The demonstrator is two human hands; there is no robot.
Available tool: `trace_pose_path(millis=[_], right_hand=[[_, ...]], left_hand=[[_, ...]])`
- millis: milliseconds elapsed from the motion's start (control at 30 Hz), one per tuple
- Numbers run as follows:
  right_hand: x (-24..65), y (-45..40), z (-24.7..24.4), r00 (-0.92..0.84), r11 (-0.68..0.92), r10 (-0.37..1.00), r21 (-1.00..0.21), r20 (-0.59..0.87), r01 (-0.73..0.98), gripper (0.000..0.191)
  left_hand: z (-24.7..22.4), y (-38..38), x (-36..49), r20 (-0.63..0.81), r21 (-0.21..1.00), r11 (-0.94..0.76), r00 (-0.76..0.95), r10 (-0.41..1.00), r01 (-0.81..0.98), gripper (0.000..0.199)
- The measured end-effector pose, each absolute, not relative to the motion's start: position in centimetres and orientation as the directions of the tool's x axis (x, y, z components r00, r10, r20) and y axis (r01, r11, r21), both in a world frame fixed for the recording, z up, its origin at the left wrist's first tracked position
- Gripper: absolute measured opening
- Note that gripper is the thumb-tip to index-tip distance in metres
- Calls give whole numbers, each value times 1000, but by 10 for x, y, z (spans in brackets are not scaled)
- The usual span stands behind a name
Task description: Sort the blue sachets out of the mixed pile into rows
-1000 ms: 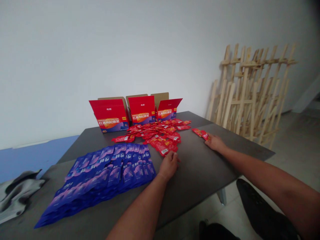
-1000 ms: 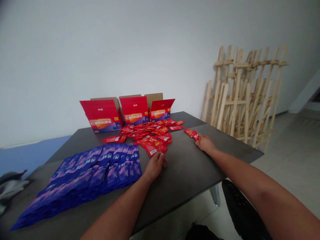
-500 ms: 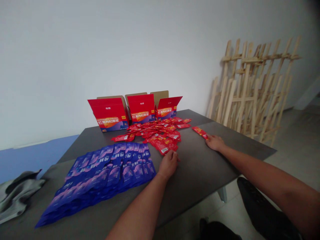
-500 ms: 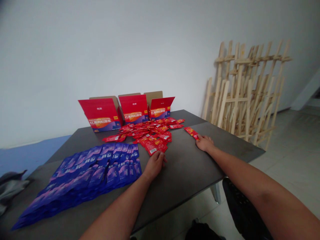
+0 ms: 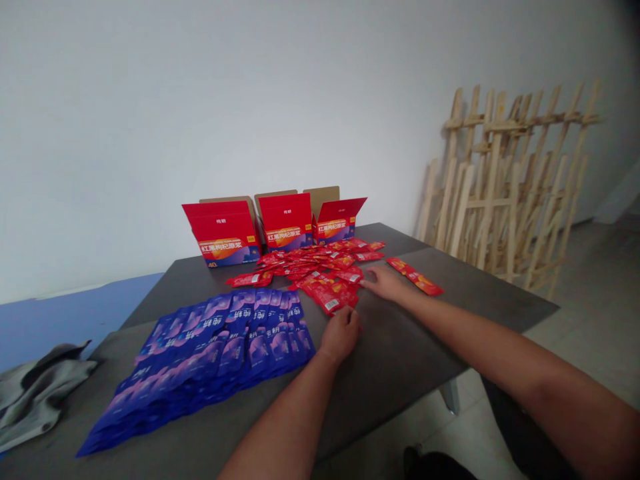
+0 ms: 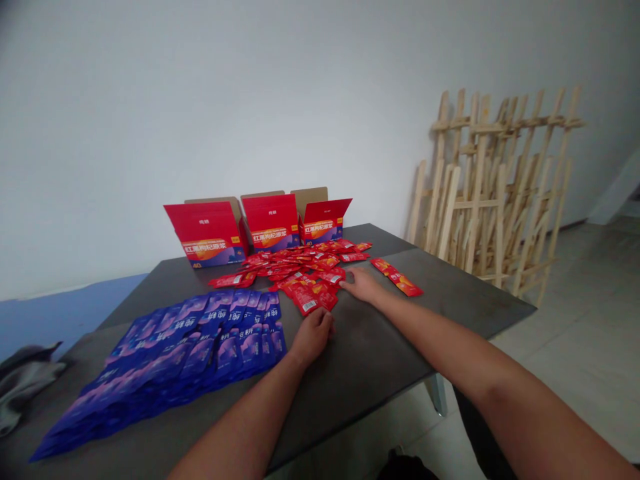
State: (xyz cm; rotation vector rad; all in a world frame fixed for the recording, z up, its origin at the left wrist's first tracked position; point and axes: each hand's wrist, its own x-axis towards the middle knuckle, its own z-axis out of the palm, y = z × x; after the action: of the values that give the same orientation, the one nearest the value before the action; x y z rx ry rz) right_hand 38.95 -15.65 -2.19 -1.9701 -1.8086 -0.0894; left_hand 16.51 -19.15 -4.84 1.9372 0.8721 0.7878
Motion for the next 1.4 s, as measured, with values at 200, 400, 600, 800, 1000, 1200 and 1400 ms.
trace_pose_path(millis=[200, 400, 600, 800, 1000, 1200, 1400], right_hand=[[353, -118, -24, 198, -137, 947, -239, 254, 961, 63], [350, -107, -26, 255, -212, 957, -269, 137, 940, 51], [372, -133, -15, 135, -36, 984, -604, 120, 796, 32], [362, -188, -2, -19, -175, 984, -984, -175, 40, 42], [331, -231, 2, -281, -291, 930, -941, -236, -172, 38], [321, -227, -8, 15, -58, 998, -923, -57, 380, 41], [306, -220, -14, 39, 136, 957, -561, 289, 817, 77]], left_hand=[[-51, -191, 167, 191, 869, -401, 550, 813, 291, 27], [-49, -194, 168, 170, 875, -378, 539, 825, 302, 27], [-50, -192, 168, 168, 897, -354, 536, 827, 266, 25], [-47, -191, 169, 142, 963, -240, 518, 843, 126, 28], [-41, -190, 169, 100, 987, -146, 435, 895, 74, 34], [-43, -188, 169, 107, 986, -149, 398, 911, 76, 27], [-39, -190, 166, 182, 964, -241, 386, 905, 111, 29]])
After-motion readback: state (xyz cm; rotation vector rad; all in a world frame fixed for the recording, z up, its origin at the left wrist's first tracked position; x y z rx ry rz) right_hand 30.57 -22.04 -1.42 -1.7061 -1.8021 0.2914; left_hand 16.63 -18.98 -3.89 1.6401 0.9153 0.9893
